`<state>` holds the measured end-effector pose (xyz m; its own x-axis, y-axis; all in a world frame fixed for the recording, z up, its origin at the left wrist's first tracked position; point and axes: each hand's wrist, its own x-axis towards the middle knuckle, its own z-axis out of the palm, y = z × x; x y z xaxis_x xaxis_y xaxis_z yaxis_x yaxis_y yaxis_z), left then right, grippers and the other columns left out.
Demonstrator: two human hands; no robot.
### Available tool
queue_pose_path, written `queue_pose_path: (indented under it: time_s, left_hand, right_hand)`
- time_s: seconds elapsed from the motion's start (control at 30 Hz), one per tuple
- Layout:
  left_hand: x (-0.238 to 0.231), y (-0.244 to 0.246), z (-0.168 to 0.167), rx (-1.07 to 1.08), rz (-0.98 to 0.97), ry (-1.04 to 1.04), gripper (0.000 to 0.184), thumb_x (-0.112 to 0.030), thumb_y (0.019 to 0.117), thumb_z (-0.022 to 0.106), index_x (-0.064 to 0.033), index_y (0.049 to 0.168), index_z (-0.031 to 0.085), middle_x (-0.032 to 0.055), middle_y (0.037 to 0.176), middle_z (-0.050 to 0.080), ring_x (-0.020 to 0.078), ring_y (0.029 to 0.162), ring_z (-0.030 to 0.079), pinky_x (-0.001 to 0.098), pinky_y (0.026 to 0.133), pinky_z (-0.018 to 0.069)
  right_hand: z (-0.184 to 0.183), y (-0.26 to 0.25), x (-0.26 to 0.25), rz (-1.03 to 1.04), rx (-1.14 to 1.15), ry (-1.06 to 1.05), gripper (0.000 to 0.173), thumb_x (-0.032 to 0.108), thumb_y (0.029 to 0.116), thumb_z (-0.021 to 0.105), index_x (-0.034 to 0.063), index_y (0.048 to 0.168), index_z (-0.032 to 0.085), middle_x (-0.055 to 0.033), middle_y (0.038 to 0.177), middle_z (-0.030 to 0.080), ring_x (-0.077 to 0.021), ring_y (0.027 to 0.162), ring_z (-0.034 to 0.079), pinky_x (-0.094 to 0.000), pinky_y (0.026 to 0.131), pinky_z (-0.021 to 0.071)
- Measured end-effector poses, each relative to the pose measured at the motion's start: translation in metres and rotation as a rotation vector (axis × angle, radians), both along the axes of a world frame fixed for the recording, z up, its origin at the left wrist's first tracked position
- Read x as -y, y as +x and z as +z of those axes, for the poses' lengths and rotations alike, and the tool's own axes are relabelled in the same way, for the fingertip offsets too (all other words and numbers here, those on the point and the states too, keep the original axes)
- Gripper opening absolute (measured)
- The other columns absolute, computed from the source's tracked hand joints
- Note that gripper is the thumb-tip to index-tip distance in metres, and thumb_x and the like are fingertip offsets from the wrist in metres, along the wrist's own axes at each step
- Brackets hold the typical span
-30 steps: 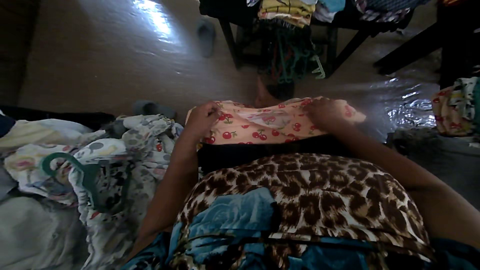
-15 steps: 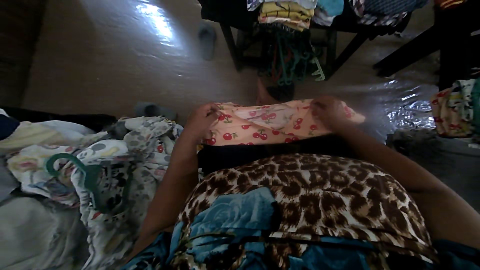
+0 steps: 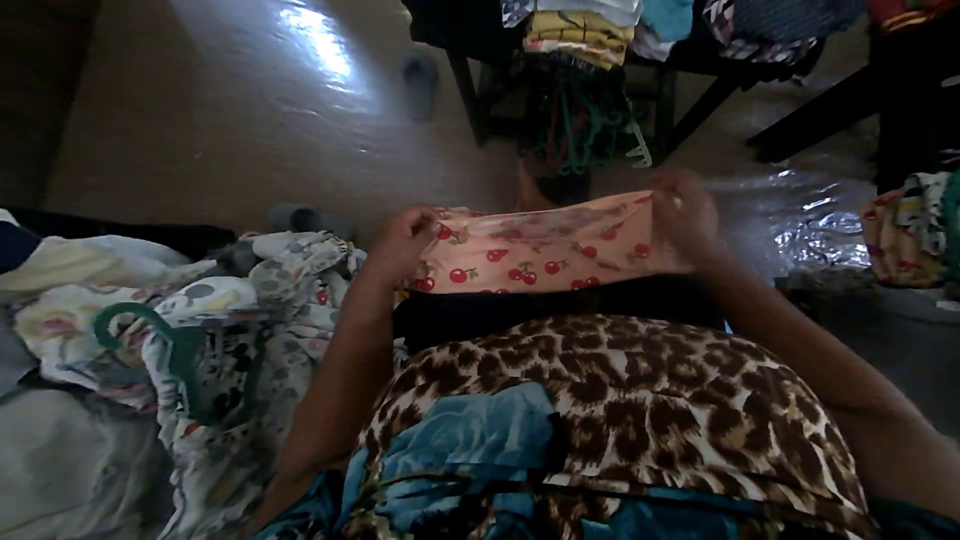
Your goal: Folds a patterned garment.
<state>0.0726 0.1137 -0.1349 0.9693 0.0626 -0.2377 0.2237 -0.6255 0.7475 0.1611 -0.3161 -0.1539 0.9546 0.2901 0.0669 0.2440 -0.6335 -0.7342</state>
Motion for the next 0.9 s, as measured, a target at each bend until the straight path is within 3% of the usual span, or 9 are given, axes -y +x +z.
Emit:
queue_pose_path:
  time_s: [0.1, 0.13, 0.23, 0.3, 0.43, 0.53, 0.67, 0.83, 0.9]
  left_hand:
    - [0.006, -0.004, 0.031, 0.113, 0.018, 0.088, 0.024, -0.011, 0.1066, 0.051, 0.0058, 0.121, 0.06, 0.0228, 0.11, 0.065, 0.0287, 0.099, 0.064, 0.0511, 0.091, 0.0512]
    - [0.008, -0.005, 0.041, 0.177, 0.032, 0.099, 0.025, -0.012, 0.1068, 0.05, 0.006, 0.121, 0.059, 0.0224, 0.109, 0.065, 0.0266, 0.096, 0.064, 0.0487, 0.088, 0.0521]
    - [0.008, -0.003, 0.061, 0.392, 0.053, 0.085, 0.028, -0.016, 0.1054, 0.049, 0.0069, 0.12, 0.057, 0.0151, 0.103, 0.062, 0.0104, 0.084, 0.058, 0.0297, 0.077, 0.0517]
    - [0.006, -0.003, 0.075, 0.474, 0.043, 0.111, 0.03, -0.018, 0.1051, 0.05, 0.0075, 0.12, 0.057, 0.0154, 0.105, 0.062, 0.0085, 0.085, 0.058, 0.0268, 0.078, 0.0515]
    - [0.006, -0.011, 0.098, 0.58, -0.023, 0.207, 0.032, -0.017, 0.1054, 0.049, 0.0095, 0.12, 0.057, 0.0199, 0.11, 0.064, 0.0098, 0.093, 0.061, 0.0262, 0.085, 0.0512]
    - [0.004, -0.013, 0.1, 0.606, -0.025, 0.175, 0.03, -0.018, 0.1041, 0.051, 0.0088, 0.117, 0.058, 0.0153, 0.104, 0.063, 0.0047, 0.086, 0.058, 0.0215, 0.079, 0.0504]
    - [0.002, -0.012, 0.095, 0.616, -0.009, 0.107, 0.028, -0.018, 0.1038, 0.053, 0.0073, 0.114, 0.059, 0.006, 0.096, 0.062, -0.004, 0.079, 0.054, 0.0142, 0.073, 0.0474]
    - [0.002, -0.012, 0.094, 0.617, 0.001, 0.07, 0.028, -0.018, 0.1044, 0.051, 0.0063, 0.116, 0.058, 0.0037, 0.096, 0.06, -0.005, 0.081, 0.054, 0.0136, 0.075, 0.0469]
    - [0.003, -0.012, 0.093, 0.607, 0.006, 0.075, 0.026, -0.017, 0.1038, 0.051, 0.0053, 0.115, 0.059, 0.0029, 0.094, 0.06, -0.0051, 0.079, 0.054, 0.0134, 0.074, 0.0472]
  right_hand:
    - [0.039, -0.003, -0.001, -0.037, 0.06, 0.012, 0.028, 0.012, 0.1069, 0.047, -0.0079, 0.125, 0.054, -0.0187, 0.102, 0.064, -0.0167, 0.082, 0.063, -0.0347, 0.075, 0.0551]
    - [0.052, -0.003, 0.001, -0.009, 0.082, 0.01, 0.028, 0.013, 0.1061, 0.049, -0.0086, 0.124, 0.054, -0.0184, 0.098, 0.064, -0.016, 0.078, 0.062, -0.0344, 0.073, 0.0552]
    - [0.086, -0.003, 0.004, 0.117, 0.146, -0.038, 0.026, 0.01, 0.0981, 0.064, -0.0058, 0.119, 0.063, -0.0207, 0.108, 0.066, -0.0221, 0.091, 0.065, -0.0385, 0.083, 0.0554]
    - [0.095, -0.002, 0.007, 0.191, 0.237, -0.101, 0.024, 0.007, 0.0945, 0.068, -0.0036, 0.116, 0.07, -0.0235, 0.112, 0.067, -0.0307, 0.1, 0.067, -0.0447, 0.09, 0.0556]
    - [0.101, -0.006, 0.014, 0.194, 0.369, -0.144, 0.018, 0.006, 0.0949, 0.066, -0.0071, 0.105, 0.071, -0.0266, 0.104, 0.068, -0.0365, 0.095, 0.067, -0.0493, 0.088, 0.0556]
    - [0.112, -0.013, 0.013, 0.118, 0.288, -0.085, 0.021, 0.01, 0.0997, 0.06, -0.0085, 0.106, 0.068, -0.0221, 0.1, 0.068, -0.0232, 0.085, 0.066, -0.0399, 0.081, 0.0559]
    - [0.123, -0.015, 0.015, 0.074, 0.124, 0.053, 0.025, 0.02, 0.1047, 0.054, -0.0019, 0.106, 0.066, -0.0014, 0.083, 0.062, 0.0031, 0.069, 0.055, -0.0182, 0.068, 0.0509]
    - [0.117, -0.01, 0.017, 0.13, 0.178, 0.166, 0.031, 0.023, 0.1077, 0.047, 0.0022, 0.094, 0.066, 0.0078, 0.079, 0.06, 0.0096, 0.07, 0.055, -0.0132, 0.069, 0.0504]
    - [0.119, -0.01, 0.016, 0.109, 0.144, 0.119, 0.031, 0.023, 0.1072, 0.048, 0.0014, 0.092, 0.065, 0.005, 0.077, 0.057, 0.0065, 0.067, 0.052, -0.016, 0.066, 0.0483]
